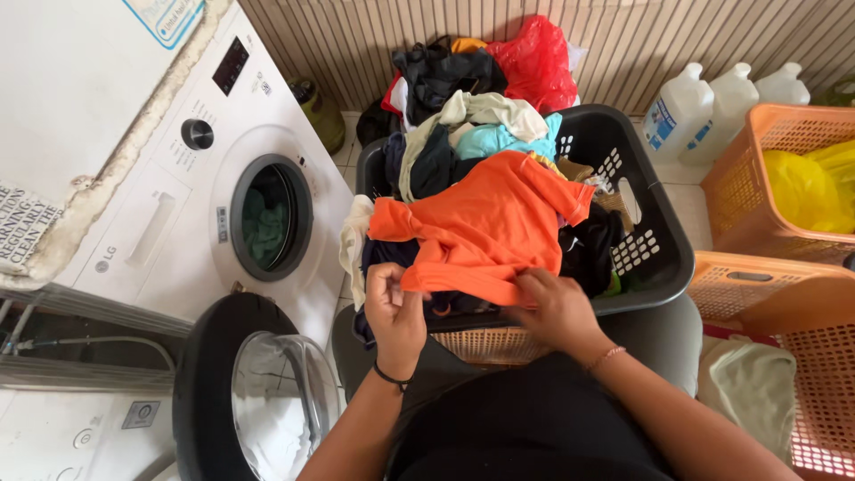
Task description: The person sorts various items of clothing from a laundry basket, unfolding and smoothing a light green shirt and a small orange t-shirt by hand.
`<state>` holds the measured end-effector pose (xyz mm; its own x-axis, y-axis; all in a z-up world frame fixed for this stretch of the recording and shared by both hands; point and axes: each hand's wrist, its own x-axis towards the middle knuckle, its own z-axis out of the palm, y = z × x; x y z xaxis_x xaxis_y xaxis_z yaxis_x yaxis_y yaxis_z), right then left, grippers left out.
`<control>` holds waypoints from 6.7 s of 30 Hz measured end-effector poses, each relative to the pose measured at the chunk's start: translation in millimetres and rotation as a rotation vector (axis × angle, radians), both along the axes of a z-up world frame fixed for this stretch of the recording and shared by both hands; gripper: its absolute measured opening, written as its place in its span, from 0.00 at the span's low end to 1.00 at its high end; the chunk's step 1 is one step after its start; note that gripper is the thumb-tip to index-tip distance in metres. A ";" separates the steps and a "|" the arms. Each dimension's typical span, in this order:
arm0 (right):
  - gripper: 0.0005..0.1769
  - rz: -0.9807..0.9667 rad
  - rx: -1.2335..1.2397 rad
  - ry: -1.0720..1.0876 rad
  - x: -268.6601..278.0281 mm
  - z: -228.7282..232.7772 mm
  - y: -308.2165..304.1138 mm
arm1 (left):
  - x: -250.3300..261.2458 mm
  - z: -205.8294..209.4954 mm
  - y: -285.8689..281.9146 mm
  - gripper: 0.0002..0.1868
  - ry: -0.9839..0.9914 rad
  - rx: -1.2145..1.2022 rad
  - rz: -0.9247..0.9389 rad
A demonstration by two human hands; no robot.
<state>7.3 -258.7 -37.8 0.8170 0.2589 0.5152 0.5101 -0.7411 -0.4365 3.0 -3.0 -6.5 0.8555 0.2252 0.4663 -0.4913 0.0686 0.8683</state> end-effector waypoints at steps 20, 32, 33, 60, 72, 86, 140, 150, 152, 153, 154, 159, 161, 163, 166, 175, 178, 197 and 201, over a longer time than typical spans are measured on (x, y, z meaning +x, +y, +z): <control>0.20 -0.141 0.613 0.584 31.0 54.4 -85.2 | 25.8 -16.5 69.3 0.22 0.830 -0.441 -0.482; 0.13 0.345 1.312 0.272 145.4 83.5 -136.8 | 105.2 120.9 63.5 0.18 0.178 -0.011 -0.367; 0.13 0.436 1.329 0.324 128.8 79.3 -150.5 | 82.3 130.3 70.7 0.24 0.317 0.101 -0.529; 0.06 -0.143 0.905 0.166 149.3 -2.7 -103.8 | 141.9 -47.7 68.7 0.03 0.230 0.040 0.142; 0.38 0.163 0.090 0.104 103.9 8.5 8.4 | 77.7 22.3 -44.1 0.14 -0.206 0.681 -0.446; 0.14 0.334 1.344 0.451 80.8 -7.0 -78.3 | 82.8 -26.7 -74.3 0.28 0.091 0.142 -0.604; 0.29 0.374 -0.163 0.101 183.3 -151.9 76.6 | 266.3 -179.6 210.5 0.42 0.905 -0.534 0.150; 0.26 0.353 -0.049 0.126 152.6 -82.7 92.8 | 150.9 -198.8 129.7 0.60 0.528 -0.125 -0.163; 0.26 0.372 -0.037 0.106 151.3 -66.8 96.7 | 140.0 -161.3 132.8 0.60 0.484 0.209 0.020; 0.26 0.373 -0.032 0.127 150.4 -59.1 98.0 | 133.7 -142.0 130.1 0.61 0.513 0.292 0.018; 0.25 0.374 -0.026 0.147 147.4 -50.5 97.6 | 126.9 -124.0 125.5 0.61 0.538 0.376 0.017; 0.26 0.473 0.027 0.128 129.0 3.4 85.8 | 95.8 -68.5 97.6 0.63 0.675 0.620 0.090; 0.27 0.467 0.044 0.080 104.8 22.2 63.7 | 82.4 -58.9 91.3 0.62 0.614 0.628 0.093; 0.25 0.437 0.049 0.106 78.5 33.7 35.3 | 70.1 -53.1 90.5 0.59 0.794 0.717 0.103; 0.17 0.294 0.001 0.190 42.3 36.8 -23.5 | 55.9 -59.5 94.3 0.55 0.863 0.771 0.108; 0.25 -0.029 -0.365 0.281 -5.3 -14.8 -85.1 | 53.7 -60.9 87.4 0.45 0.845 0.805 0.147; 0.23 -0.078 -0.392 0.360 -5.8 -20.0 -82.8 | 51.0 -48.8 85.5 0.43 0.997 0.733 0.089; 0.25 0.160 -0.404 0.676 9.6 -3.5 -85.0 | 3.8 -13.5 53.4 0.42 0.126 1.335 0.261; 0.22 0.230 -0.215 0.580 22.1 28.0 -67.1 | 11.6 -37.8 58.7 0.12 0.260 1.170 0.236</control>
